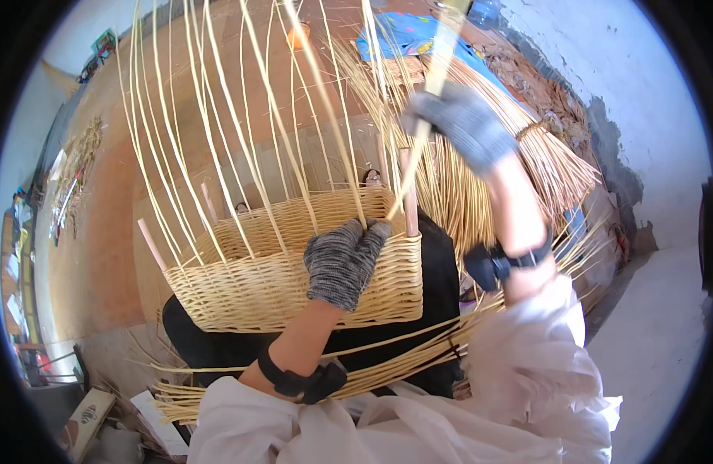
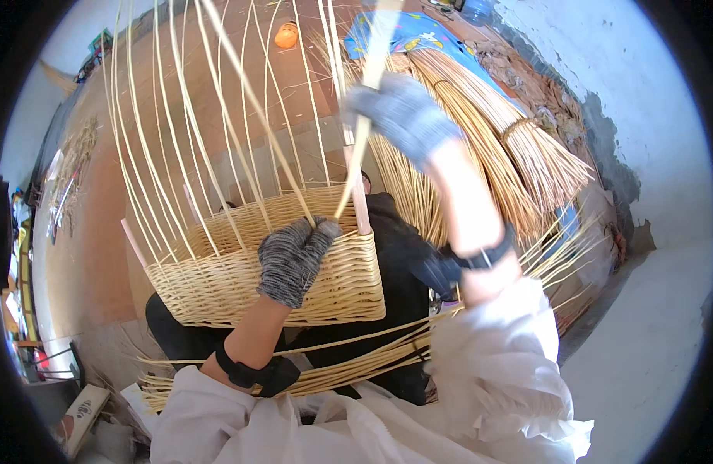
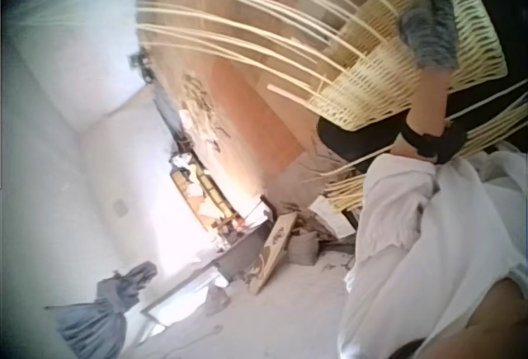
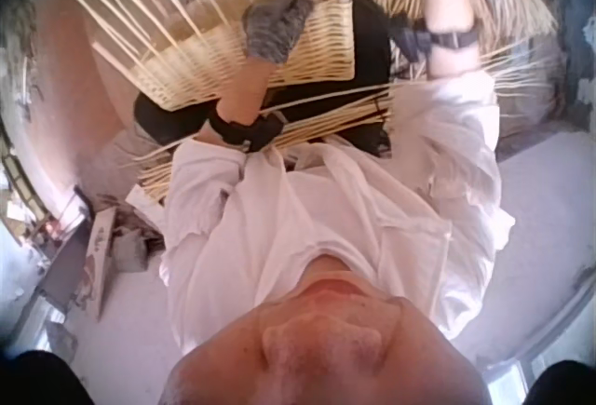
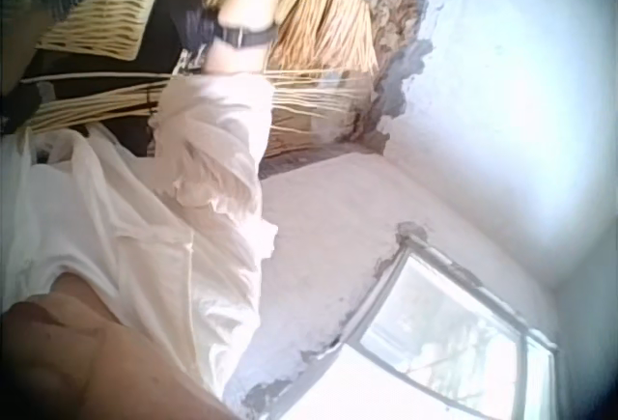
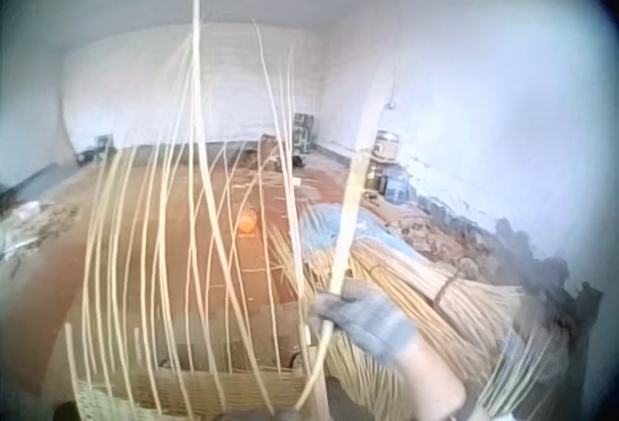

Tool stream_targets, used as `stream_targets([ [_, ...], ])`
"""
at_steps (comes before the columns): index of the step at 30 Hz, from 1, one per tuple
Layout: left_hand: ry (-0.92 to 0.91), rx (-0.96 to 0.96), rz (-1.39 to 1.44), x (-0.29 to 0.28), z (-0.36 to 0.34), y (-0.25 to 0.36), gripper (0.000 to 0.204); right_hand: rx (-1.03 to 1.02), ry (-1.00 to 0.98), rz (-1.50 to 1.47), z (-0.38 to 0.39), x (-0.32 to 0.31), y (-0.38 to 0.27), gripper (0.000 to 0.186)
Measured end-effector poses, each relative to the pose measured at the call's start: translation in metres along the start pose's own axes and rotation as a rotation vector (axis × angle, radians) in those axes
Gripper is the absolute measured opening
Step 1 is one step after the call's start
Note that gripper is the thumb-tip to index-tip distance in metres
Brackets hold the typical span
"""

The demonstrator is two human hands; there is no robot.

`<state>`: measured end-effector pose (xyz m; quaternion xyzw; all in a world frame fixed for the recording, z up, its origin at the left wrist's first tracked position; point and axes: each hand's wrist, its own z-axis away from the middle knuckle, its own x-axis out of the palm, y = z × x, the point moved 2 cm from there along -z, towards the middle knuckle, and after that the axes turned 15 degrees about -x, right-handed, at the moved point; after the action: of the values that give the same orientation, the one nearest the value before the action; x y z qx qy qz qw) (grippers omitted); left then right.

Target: The recorder is weaving a basket using long flexible strips of wood or wicker in an indoor workshop.

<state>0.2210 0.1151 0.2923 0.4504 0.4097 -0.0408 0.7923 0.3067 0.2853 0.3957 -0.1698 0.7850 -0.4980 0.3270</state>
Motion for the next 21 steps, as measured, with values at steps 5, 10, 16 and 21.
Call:
stream_targets([
  [5,-0.009,-0.042,0.047,0.000,-0.010,-0.014,0.041,0.200,0.135,-0.396,-0.013,0.019,0.040,0.018],
  [10,-0.276,-0.004,0.019,-0.010,0.001,-0.004,0.034,0.392,0.766,-1.070,0.126,0.005,0.108,0.013],
  [16,0.564,0.591,-0.198,-0.008,0.035,0.021,0.047,0.267,0.821,-1.100,0.118,0.010,0.110,0.010],
  [21,-0.013,0.324,-0.291,0.012,0.002,0.036,0.035,0.245,0.841,-1.124,0.123,0.015,0.110,0.012],
])
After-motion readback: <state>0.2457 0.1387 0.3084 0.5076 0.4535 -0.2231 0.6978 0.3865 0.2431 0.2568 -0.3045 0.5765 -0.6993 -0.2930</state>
